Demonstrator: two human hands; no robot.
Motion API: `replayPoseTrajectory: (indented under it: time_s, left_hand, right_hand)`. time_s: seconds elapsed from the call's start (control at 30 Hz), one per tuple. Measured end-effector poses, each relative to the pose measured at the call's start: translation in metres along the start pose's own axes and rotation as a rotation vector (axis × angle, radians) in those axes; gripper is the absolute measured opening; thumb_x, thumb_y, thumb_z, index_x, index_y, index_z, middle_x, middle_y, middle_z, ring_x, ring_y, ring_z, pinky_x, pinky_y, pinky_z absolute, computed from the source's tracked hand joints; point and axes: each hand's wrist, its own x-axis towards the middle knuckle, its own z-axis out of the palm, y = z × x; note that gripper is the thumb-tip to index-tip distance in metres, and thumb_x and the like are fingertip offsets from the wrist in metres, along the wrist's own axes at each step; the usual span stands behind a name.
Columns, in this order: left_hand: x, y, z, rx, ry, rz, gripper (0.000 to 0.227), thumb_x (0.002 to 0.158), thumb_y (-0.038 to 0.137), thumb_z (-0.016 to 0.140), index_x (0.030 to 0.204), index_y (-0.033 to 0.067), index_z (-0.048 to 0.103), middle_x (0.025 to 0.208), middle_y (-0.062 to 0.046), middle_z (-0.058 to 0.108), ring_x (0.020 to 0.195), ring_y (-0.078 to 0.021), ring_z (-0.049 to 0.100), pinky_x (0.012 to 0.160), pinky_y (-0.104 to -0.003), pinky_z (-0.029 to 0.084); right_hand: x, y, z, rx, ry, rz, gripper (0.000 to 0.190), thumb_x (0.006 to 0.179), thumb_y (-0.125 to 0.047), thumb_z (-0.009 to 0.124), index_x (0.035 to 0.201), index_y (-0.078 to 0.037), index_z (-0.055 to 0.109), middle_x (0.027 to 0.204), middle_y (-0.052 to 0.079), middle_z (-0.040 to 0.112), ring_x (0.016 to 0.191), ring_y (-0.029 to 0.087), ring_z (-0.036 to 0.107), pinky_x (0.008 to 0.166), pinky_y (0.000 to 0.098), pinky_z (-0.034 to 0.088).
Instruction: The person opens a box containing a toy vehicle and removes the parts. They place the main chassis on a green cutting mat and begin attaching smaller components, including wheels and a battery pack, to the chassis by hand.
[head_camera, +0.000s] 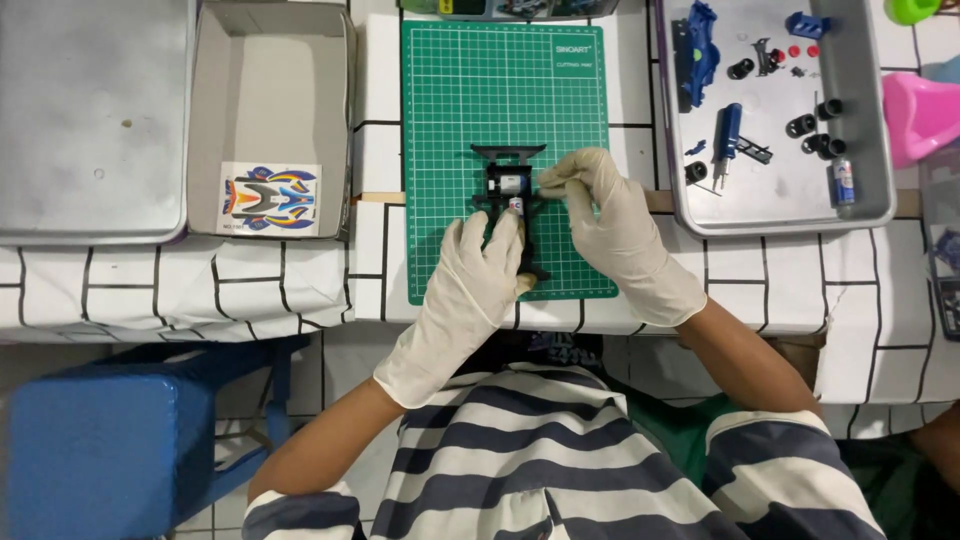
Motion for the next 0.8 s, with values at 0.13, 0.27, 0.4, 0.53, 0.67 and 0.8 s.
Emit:
replayPoseTrajectory:
  time_s: [0.13, 0.27, 0.4, 0.53, 0.67, 0.8]
  left_hand:
    - [0.002, -0.004, -0.001, 0.071, -0.027, 0.042, 0.074, 0.081, 0.049, 0.080, 0.130, -0.0019, 0.059, 0.134, -0.017, 0.053, 0.114, -0.0396, 0.055, 0.096, -0.056, 0.051]
    - [0.013, -0.008, -0.032, 0.230, -0.039, 0.032, 0.077, 0.081, 0.066, 0.079, 0.132, 0.0093, 0.067, 0.129, 0.003, 0.063, 0.100, -0.0201, 0.058, 0.089, -0.037, 0.054]
    - [0.008, -0.011, -0.030, 0.116, -0.055, 0.011, 0.069, 0.087, 0.058, 0.075, 0.132, 0.0079, 0.064, 0.129, 0.002, 0.064, 0.099, -0.0210, 0.059, 0.088, -0.036, 0.054]
    - [0.007, -0.011, -0.028, -0.020, -0.042, -0.037, 0.068, 0.090, 0.053, 0.075, 0.138, 0.0059, 0.061, 0.135, -0.001, 0.064, 0.107, -0.0233, 0.058, 0.087, -0.038, 0.054]
    - [0.009, -0.010, -0.031, -0.015, -0.047, -0.044, 0.061, 0.091, 0.053, 0.073, 0.131, 0.0085, 0.063, 0.134, 0.000, 0.062, 0.106, -0.0231, 0.058, 0.087, -0.038, 0.053]
    - [0.010, -0.010, -0.034, -0.009, -0.022, -0.034, 0.065, 0.090, 0.054, 0.075, 0.132, 0.0061, 0.063, 0.131, -0.001, 0.064, 0.105, -0.0229, 0.059, 0.087, -0.037, 0.054]
  right_hand:
    - [-0.006, -0.006, -0.033, -0.063, 0.139, -0.013, 0.025, 0.097, 0.022, 0.047, 0.108, 0.002, 0.058, 0.098, 0.021, 0.074, 0.094, 0.033, 0.076, 0.085, 0.0444, 0.062]
    - [-0.019, -0.016, -0.092, -0.457, 0.347, 0.125, 0.021, 0.102, 0.014, 0.044, 0.109, 0.003, 0.060, 0.097, 0.014, 0.073, 0.085, 0.022, 0.071, 0.075, 0.0298, 0.058]
    - [-0.058, 0.070, -0.176, -1.047, 0.478, 0.235, 0.012, 0.107, 0.004, 0.060, 0.103, -0.003, 0.070, 0.087, 0.009, 0.078, 0.071, 0.021, 0.074, 0.063, 0.0331, 0.063]
    - [-0.085, 0.117, -0.212, -1.125, 0.489, 0.600, 0.014, 0.106, -0.002, 0.058, 0.101, -0.004, 0.070, 0.092, 0.018, 0.077, 0.076, 0.034, 0.074, 0.057, 0.0433, 0.064]
    - [-0.090, 0.143, -0.224, -1.173, 0.434, 0.712, 0.019, 0.095, -0.005, 0.068, 0.108, -0.012, 0.080, 0.091, 0.014, 0.079, 0.076, 0.035, 0.075, 0.060, 0.0459, 0.062]
    - [-0.086, 0.166, -0.237, -1.235, 0.395, 0.716, 0.023, 0.090, -0.007, 0.067, 0.106, -0.015, 0.082, 0.087, 0.013, 0.079, 0.075, 0.038, 0.075, 0.058, 0.0480, 0.061]
